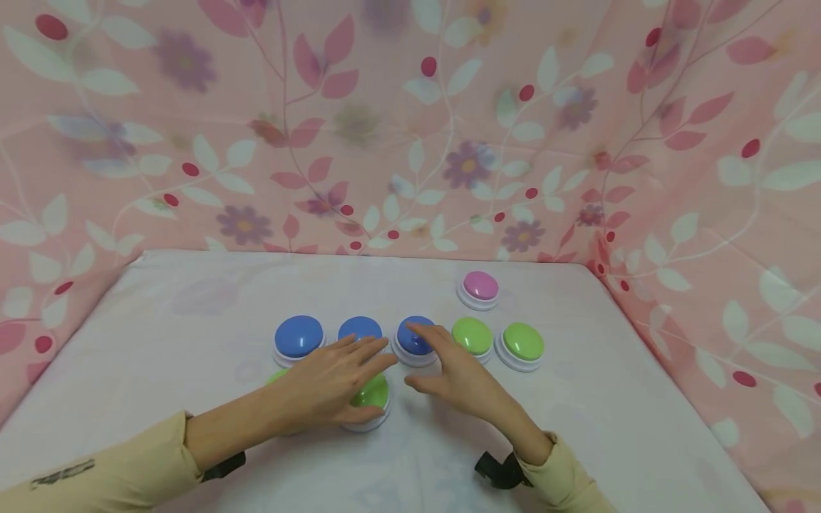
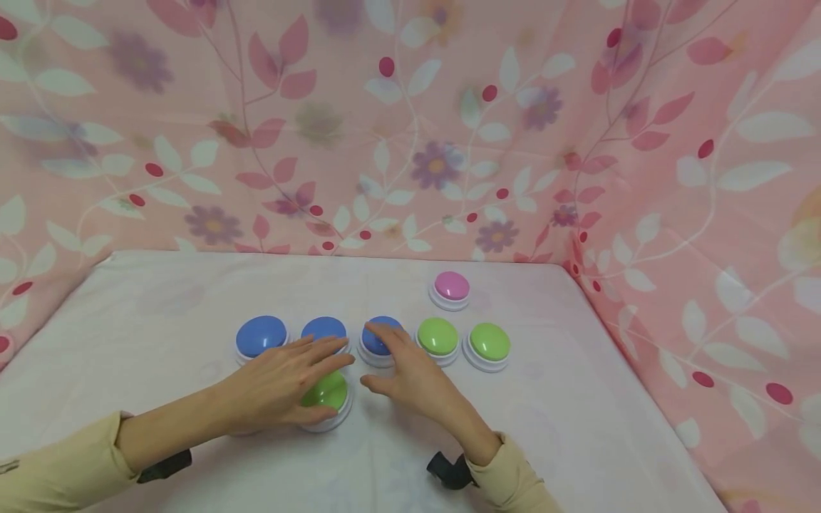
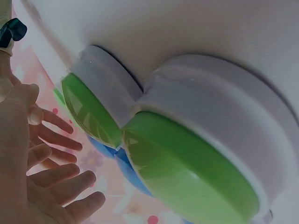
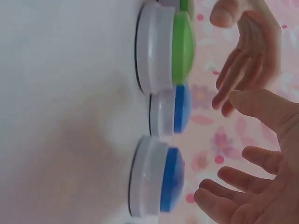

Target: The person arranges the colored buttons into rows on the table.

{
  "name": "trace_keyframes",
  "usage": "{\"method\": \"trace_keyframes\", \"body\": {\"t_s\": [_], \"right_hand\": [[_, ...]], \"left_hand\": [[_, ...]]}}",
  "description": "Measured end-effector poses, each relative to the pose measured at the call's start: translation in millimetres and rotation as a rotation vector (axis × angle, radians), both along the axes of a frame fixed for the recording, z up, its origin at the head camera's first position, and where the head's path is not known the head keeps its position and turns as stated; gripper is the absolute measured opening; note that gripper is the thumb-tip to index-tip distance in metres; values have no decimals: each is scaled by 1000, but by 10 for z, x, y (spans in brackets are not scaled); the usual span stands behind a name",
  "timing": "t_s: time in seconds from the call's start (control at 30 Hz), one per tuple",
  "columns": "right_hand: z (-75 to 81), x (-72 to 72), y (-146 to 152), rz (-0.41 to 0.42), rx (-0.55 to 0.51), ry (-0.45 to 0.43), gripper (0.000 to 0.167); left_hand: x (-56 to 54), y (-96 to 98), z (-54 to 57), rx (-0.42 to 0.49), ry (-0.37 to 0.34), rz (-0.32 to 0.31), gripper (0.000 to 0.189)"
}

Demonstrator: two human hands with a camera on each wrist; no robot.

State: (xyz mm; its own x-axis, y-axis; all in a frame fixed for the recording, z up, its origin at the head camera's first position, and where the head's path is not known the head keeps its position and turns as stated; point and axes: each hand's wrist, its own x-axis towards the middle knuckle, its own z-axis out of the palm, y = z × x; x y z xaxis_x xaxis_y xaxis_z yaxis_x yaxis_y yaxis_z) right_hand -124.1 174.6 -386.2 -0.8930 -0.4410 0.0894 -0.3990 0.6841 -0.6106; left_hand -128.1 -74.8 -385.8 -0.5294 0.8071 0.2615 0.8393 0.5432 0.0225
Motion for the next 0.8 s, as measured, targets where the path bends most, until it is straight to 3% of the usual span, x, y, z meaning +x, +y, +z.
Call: {"method": "trace_keyframes", "body": {"t_s": [0.47, 0.67, 0.8], "right_hand": [[201, -308, 469, -93, -105, 64, 78], [153, -454, 639, -131, -96, 64, 78], [99, -565, 768, -178, -50, 47, 79]], "left_hand": [[-167, 325, 200, -79, 24, -30, 72], [-355, 484, 256, -57, -48, -23, 69], [-499, 583, 272, -49, -138, -14, 70]]}}
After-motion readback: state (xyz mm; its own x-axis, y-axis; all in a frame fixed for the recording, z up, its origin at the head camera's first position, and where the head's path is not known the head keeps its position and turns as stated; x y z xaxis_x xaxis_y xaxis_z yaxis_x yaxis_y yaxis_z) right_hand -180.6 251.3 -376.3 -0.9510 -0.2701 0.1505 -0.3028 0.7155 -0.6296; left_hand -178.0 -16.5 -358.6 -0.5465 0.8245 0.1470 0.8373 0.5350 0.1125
